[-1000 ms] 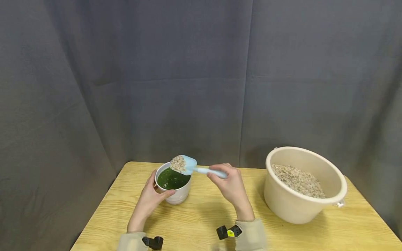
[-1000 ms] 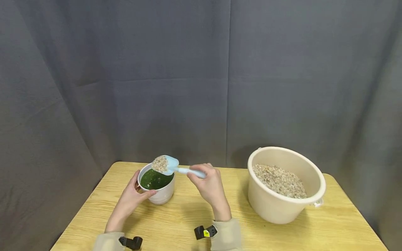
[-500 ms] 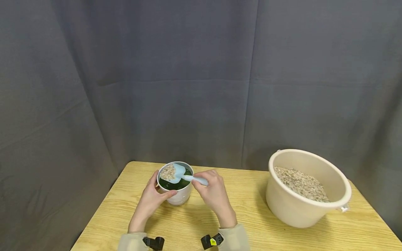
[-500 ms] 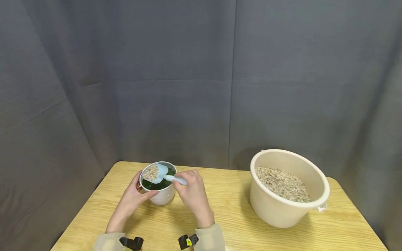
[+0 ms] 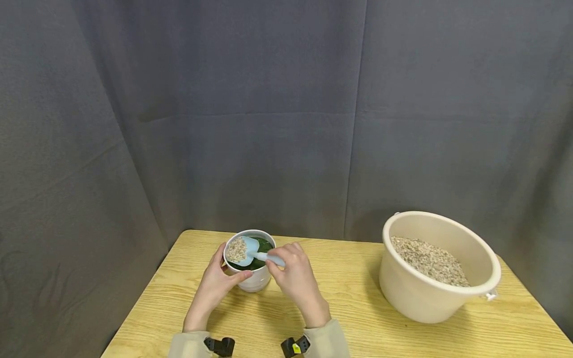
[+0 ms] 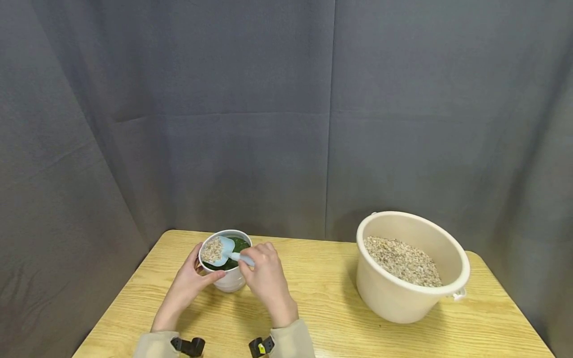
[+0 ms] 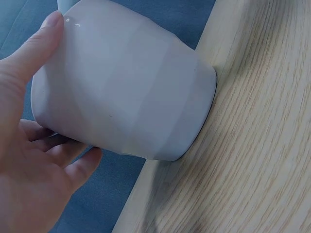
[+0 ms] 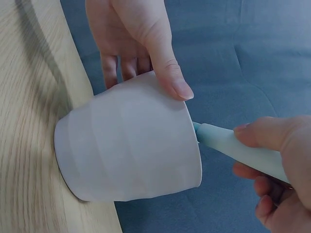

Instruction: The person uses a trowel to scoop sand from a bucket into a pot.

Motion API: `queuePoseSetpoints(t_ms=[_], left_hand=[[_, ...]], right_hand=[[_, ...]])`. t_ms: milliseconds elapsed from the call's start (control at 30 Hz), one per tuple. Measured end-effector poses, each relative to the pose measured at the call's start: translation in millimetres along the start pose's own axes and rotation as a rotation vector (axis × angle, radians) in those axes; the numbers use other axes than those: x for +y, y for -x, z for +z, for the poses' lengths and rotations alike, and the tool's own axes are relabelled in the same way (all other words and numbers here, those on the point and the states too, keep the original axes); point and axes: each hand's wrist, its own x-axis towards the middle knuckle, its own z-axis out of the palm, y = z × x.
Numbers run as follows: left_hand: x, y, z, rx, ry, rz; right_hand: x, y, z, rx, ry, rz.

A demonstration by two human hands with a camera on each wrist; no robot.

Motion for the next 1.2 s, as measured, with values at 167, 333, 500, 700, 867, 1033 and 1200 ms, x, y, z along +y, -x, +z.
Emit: queuePoseSetpoints(t_ms=[167, 333, 500, 700, 867, 1033, 1200], left_hand=[[-0.6, -0.1, 0.4, 0.003, -0.014, -0.009], [-0.6, -0.5, 1.0, -0.003, -0.004, -0.010], [0.7, 1.4, 0.5, 0.000, -0.002, -0.030], [18.2, 6.4, -1.5, -0.022, 0.029, -0.039], [32.8, 10.6, -3.2, -0.034, 0.052, -0.038], [15.4, 5.3, -2.2, -0.027, 0.023, -0.035], [1.5, 1.1, -0.7, -0.022, 0.012, -0.045]], right_hand=[[-1.8, -1.0, 0.2, 0.003, 0.020, -0.032], [-4.2, -2.1, 0.1, 0.007, 0.051, -0.080], [-5.8, -2.0, 2.0, 0.016, 0.080, -0.115], [-7.2, -1.4, 2.4, 0.047, 0.085, -0.106], [-6.6, -1.2, 0.4, 0.044, 0.087, -0.090], [-2.8, -1.3, -5.1, 0.010, 0.051, -0.098], [2.5, -1.5, -12.3, 0.001, 0.004, -0.150]])
